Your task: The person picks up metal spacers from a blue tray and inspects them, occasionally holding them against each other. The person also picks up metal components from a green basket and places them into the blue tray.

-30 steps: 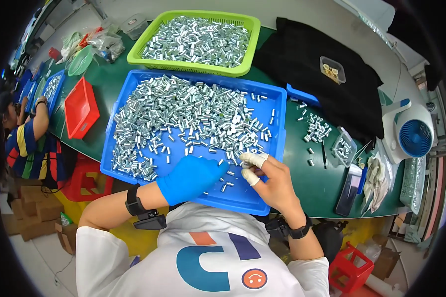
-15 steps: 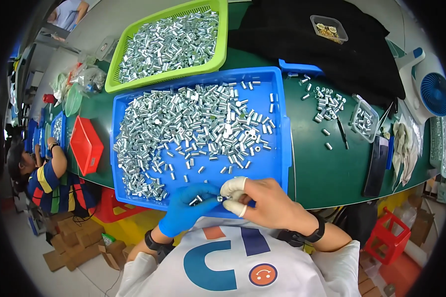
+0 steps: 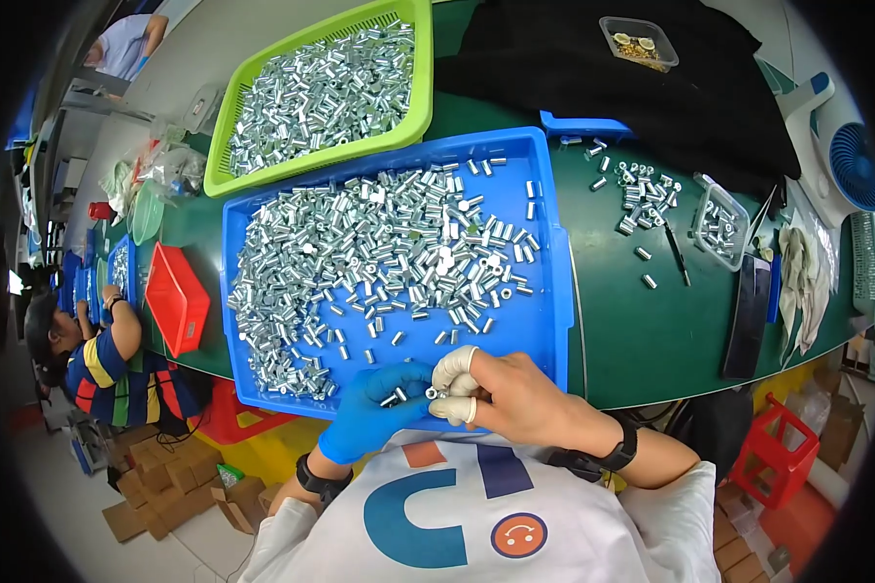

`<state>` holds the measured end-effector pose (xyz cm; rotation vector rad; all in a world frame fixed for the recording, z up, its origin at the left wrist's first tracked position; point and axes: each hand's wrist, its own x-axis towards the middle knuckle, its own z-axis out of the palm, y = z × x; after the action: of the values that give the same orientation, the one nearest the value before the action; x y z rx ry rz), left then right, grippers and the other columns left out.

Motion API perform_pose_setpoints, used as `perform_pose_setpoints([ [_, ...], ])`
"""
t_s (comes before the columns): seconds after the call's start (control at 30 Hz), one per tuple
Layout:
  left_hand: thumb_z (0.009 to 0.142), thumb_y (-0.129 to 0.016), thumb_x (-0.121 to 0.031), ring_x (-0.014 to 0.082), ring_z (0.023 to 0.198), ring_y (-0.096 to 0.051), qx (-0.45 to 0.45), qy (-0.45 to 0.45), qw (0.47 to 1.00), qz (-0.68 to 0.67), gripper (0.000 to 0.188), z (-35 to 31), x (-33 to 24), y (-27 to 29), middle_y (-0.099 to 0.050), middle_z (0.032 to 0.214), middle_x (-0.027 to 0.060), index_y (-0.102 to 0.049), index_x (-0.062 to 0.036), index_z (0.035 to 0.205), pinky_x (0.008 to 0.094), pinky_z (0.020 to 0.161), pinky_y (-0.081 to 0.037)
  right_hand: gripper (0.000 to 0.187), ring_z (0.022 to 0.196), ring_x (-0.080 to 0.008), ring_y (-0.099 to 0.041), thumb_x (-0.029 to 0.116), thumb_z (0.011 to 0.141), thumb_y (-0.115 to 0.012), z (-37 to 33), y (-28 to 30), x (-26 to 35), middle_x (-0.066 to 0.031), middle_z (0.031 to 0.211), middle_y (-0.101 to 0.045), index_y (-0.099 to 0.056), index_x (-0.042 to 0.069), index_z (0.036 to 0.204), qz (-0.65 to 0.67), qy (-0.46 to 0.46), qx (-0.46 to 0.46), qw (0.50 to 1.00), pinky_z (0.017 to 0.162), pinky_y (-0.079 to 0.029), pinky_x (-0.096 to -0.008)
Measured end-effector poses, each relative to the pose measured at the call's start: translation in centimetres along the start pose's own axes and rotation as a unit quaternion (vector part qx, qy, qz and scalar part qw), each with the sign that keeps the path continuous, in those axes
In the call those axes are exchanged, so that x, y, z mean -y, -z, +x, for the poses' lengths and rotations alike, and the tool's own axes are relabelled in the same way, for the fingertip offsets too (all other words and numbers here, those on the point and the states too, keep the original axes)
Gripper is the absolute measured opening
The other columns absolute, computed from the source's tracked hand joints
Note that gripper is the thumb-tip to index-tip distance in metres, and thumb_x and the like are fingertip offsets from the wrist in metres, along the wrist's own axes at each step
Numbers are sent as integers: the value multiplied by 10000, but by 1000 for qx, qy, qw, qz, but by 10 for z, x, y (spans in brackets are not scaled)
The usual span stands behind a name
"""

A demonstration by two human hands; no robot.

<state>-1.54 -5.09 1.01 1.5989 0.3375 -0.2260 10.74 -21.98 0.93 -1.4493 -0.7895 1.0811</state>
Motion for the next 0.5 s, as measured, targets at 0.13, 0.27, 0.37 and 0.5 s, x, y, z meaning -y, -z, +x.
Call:
perform_pose_setpoints([
  [0.13,805,-675,-43,75,710,-557,-7,-5,1000,-8,224,-3,-1,-3,-648,877,32,-639,-31,1025,231,637,-459,224,663,-144,-670,93,816,-687,1,2,1,-71,727,-667,-531,34,965,-7,1,24,1000,592,-512,-246],
  [0.27,796,-684,-40,62,710,-534,-23,-24,999,8,209,-5,0,-3,-636,864,14,-642,-32,1001,220,637,-448,225,678,-149,-674,90,837,-661,1,0,1,-78,757,-672,-525,34,1007,-29,46,22,998,625,-526,-250],
  [0.37,796,-686,-45,61,712,-538,-27,-29,999,22,205,-5,0,-2,-635,862,12,-641,-34,997,219,636,-448,240,694,-154,-674,88,857,-635,1,0,1,-82,785,-675,-512,36,1055,-12,18,41,999,656,-537,-258],
  [0.5,804,-678,-45,61,718,-547,-26,-19,999,24,197,-3,1,-2,-629,856,8,-635,-33,996,215,633,-447,250,707,-158,-672,91,869,-618,1,0,0,-85,799,-677,-496,34,1080,12,15,50,999,663,-540,-263],
])
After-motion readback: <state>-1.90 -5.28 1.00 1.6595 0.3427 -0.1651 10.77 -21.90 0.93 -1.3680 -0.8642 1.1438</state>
